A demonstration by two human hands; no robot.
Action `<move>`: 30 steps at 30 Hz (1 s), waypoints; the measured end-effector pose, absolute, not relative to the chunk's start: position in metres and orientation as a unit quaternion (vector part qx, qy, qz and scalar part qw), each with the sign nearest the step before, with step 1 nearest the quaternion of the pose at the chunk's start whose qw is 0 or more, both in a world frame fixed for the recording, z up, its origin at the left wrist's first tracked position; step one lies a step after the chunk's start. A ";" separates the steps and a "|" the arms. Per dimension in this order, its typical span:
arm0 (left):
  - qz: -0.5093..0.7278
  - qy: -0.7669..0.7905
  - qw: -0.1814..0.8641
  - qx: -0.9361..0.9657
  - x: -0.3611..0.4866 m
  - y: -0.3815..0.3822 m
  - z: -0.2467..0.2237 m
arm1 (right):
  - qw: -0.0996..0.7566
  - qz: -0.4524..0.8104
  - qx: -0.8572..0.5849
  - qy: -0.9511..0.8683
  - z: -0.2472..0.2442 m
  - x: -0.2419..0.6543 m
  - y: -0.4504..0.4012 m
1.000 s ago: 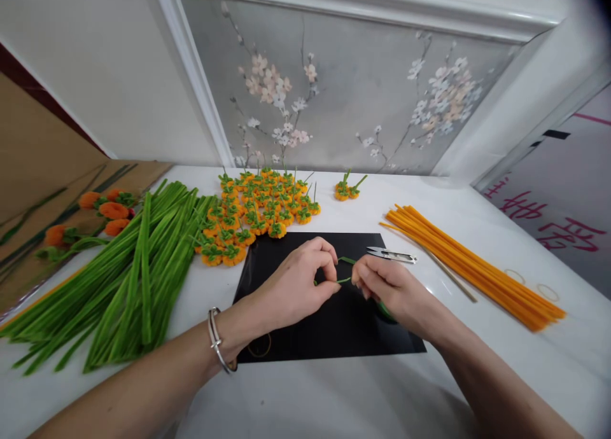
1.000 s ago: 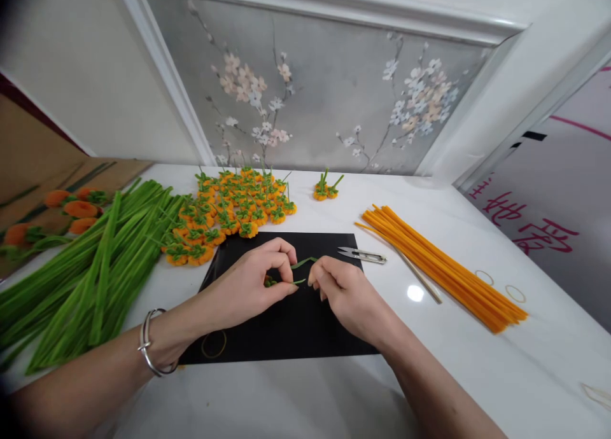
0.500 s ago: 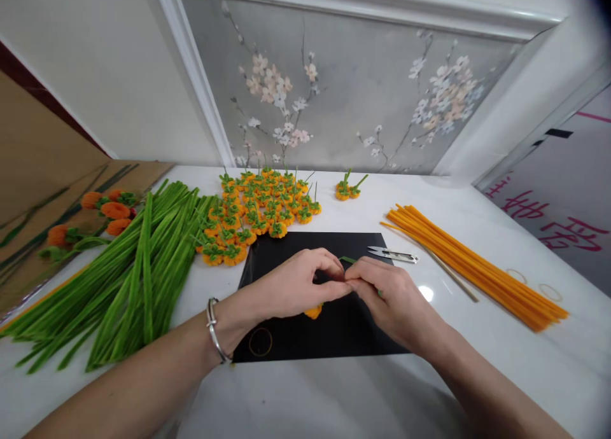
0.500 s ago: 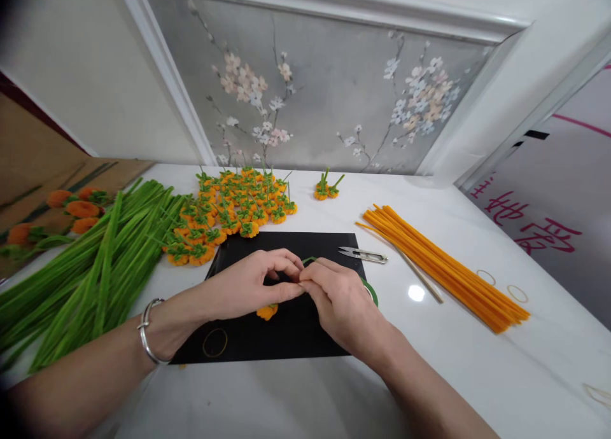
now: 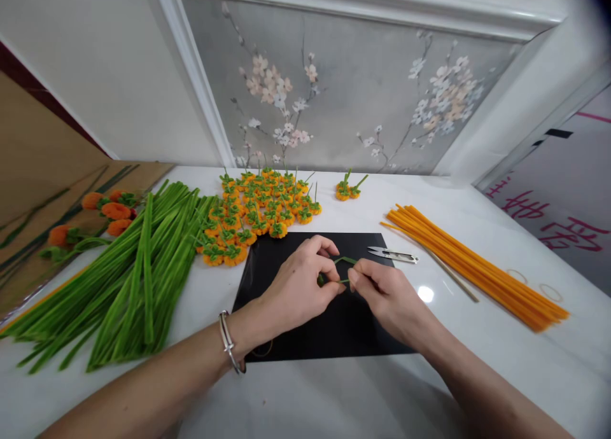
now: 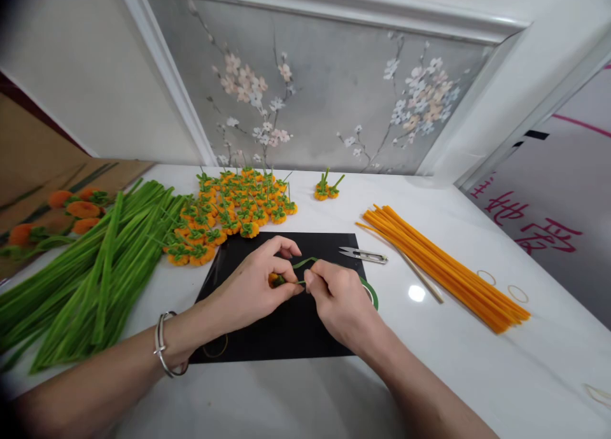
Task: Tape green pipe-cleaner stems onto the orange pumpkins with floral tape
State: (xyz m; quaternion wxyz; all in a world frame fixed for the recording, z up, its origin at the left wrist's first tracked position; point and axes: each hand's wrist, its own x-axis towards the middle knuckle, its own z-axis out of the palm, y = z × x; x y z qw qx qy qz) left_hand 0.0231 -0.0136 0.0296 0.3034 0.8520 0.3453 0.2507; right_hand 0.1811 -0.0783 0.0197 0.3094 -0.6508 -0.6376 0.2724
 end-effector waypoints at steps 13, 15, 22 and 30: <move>0.260 0.354 0.286 0.852 0.021 -0.014 0.033 | 0.361 0.202 -0.631 -0.656 0.020 0.190 -0.076; 0.263 0.347 0.274 0.858 0.021 -0.015 0.032 | 0.337 0.172 -0.617 -0.690 0.019 0.185 -0.076; 0.239 0.343 0.276 0.866 0.028 -0.018 0.031 | 0.278 -0.009 -0.619 -0.734 0.008 0.176 -0.077; 0.277 0.365 0.341 0.821 0.022 -0.014 0.033 | 0.372 -0.063 -0.645 -0.664 0.023 0.196 -0.080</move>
